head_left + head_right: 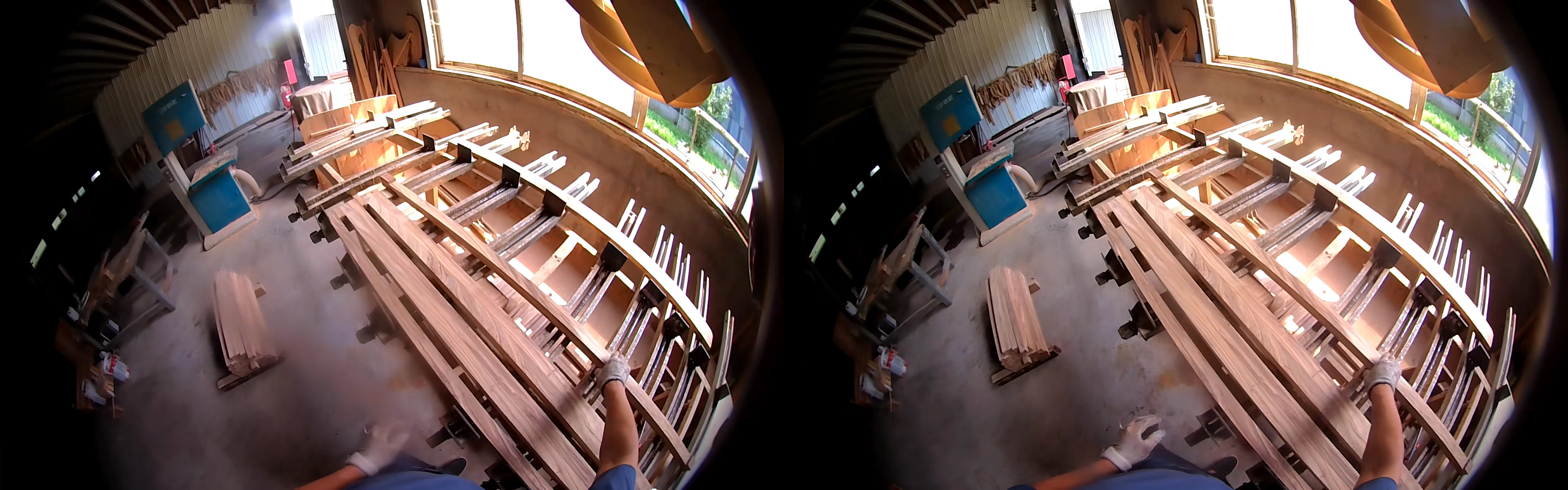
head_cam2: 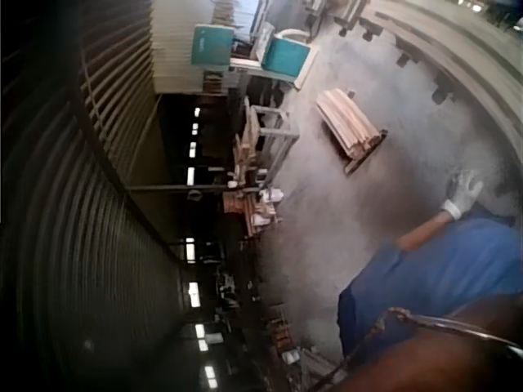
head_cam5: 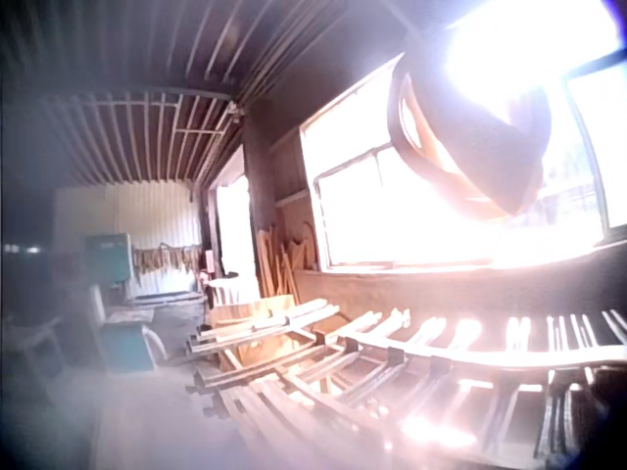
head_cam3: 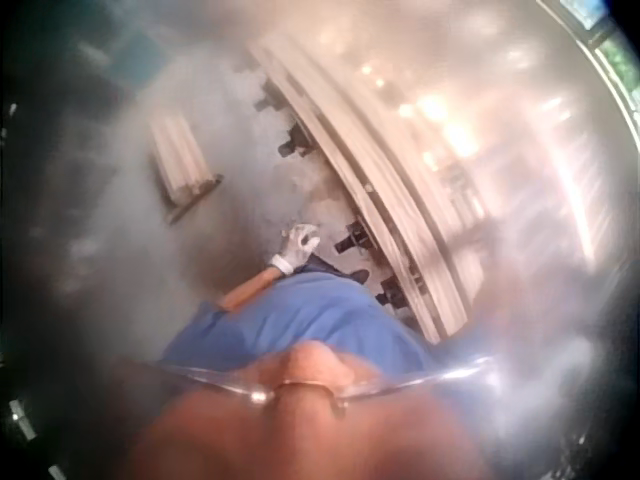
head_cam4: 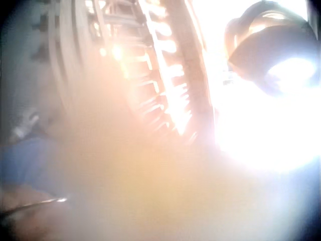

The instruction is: The person carries long wooden planks and places them into a large wooden jig structure. They adjust the planks within the jig and secure them using clamps. The person also picks up smaller wooden blocks and places them into the jig to support the planks.

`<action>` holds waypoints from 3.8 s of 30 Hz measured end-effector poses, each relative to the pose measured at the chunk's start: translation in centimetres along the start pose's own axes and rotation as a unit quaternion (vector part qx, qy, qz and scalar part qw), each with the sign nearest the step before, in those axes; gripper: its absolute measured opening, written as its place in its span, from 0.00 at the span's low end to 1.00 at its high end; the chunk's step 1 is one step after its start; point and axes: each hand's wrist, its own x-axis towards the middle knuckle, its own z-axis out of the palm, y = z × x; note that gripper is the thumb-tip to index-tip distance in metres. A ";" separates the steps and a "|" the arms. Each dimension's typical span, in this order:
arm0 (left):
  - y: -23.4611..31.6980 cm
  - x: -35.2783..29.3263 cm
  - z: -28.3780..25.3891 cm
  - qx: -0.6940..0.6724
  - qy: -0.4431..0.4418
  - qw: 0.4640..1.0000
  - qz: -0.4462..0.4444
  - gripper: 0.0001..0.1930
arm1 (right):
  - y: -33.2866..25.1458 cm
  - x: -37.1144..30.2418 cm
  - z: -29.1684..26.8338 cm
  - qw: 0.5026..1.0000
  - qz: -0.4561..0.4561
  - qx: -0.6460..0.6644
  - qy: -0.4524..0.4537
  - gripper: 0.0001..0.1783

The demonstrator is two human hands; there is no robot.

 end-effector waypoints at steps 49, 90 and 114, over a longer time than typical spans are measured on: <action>-21.4 65.8 -21.9 -0.060 -0.234 0.935 0.259 0.17 | -66.7 11.2 -4.4 0.987 -0.010 0.119 -0.104 0.44; -30.8 96.2 -13.2 -0.035 -0.157 0.982 0.098 0.21 | -72.4 15.3 -5.3 0.987 -0.050 0.146 0.039 0.45; -32.7 98.0 -11.8 -0.066 -0.259 0.964 0.002 0.21 | -75.5 16.6 -7.9 0.968 -0.140 0.187 0.086 0.23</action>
